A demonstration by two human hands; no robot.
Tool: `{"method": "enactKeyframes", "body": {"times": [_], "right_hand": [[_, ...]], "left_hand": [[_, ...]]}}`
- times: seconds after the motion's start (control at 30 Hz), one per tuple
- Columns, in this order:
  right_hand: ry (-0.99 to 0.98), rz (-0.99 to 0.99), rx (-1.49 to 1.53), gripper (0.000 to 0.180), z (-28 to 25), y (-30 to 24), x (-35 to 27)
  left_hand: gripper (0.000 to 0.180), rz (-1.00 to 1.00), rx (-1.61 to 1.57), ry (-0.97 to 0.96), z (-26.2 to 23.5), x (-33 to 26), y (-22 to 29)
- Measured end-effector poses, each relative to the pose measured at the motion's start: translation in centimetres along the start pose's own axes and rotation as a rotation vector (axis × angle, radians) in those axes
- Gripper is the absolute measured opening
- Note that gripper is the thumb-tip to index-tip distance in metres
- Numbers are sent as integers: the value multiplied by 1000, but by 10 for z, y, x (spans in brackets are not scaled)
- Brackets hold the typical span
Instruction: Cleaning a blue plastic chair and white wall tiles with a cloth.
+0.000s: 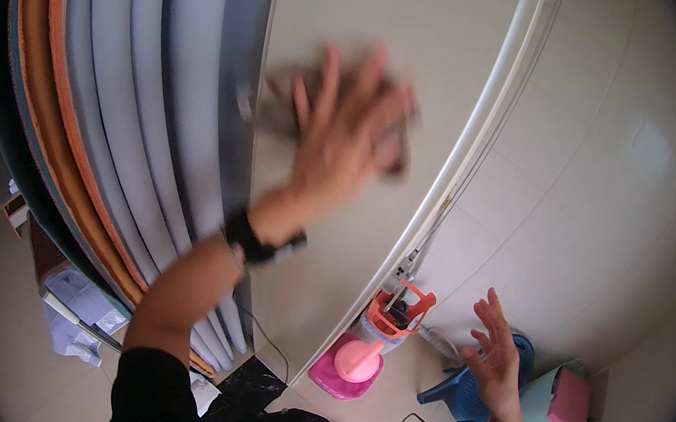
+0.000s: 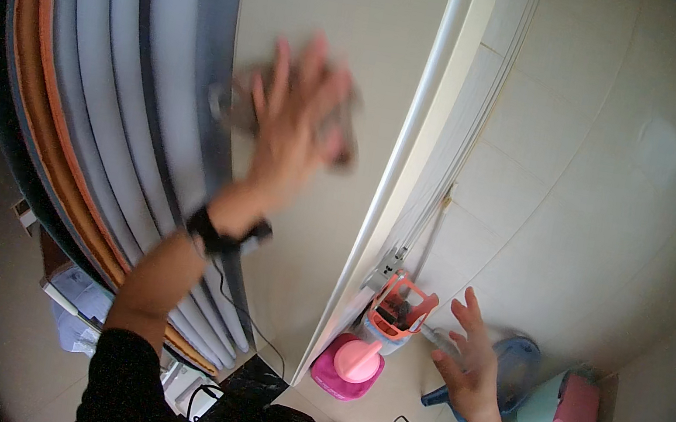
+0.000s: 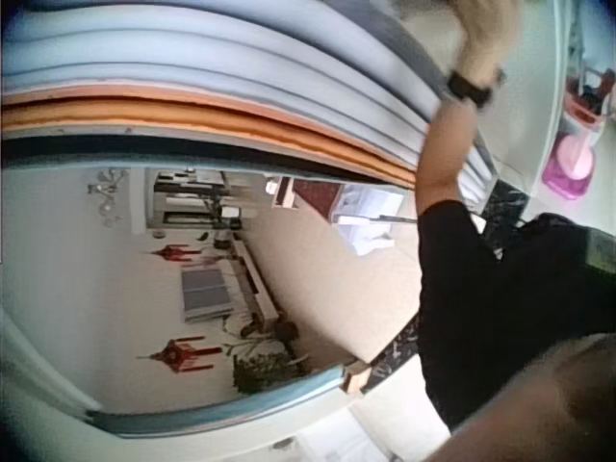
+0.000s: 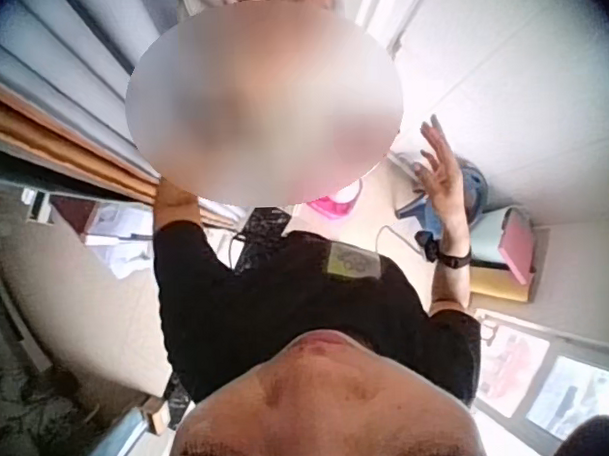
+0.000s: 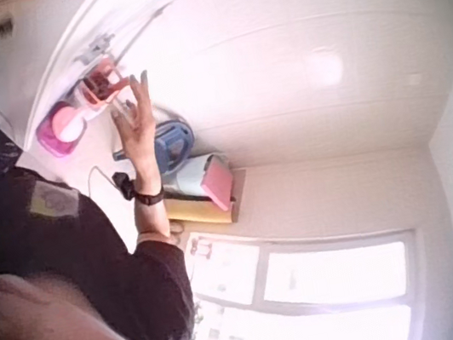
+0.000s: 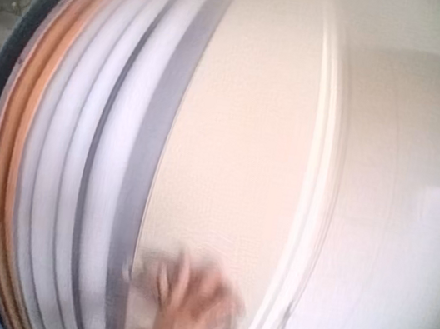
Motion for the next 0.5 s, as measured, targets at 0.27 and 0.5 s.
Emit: {"method": "enactKeyframes", "body": {"times": [0.27,0.5], "right_hand": [[-106,66,24,82,28,26,-5],[-146,88,89,72,39,37,-3]], "left_hand": [[52,281,164,-169,86,-245,43],[70,-4,-22,-78,9,-30,46]]}}
Point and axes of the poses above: each hand's wrist, its own x-axis towards the middle knuckle, its own z-axis out of the palm, y = z × x, the point moved 6 cm from there along x, towards the middle knuckle, and after that the axes turned 7 degrees about -x, right-handed, at the moved point
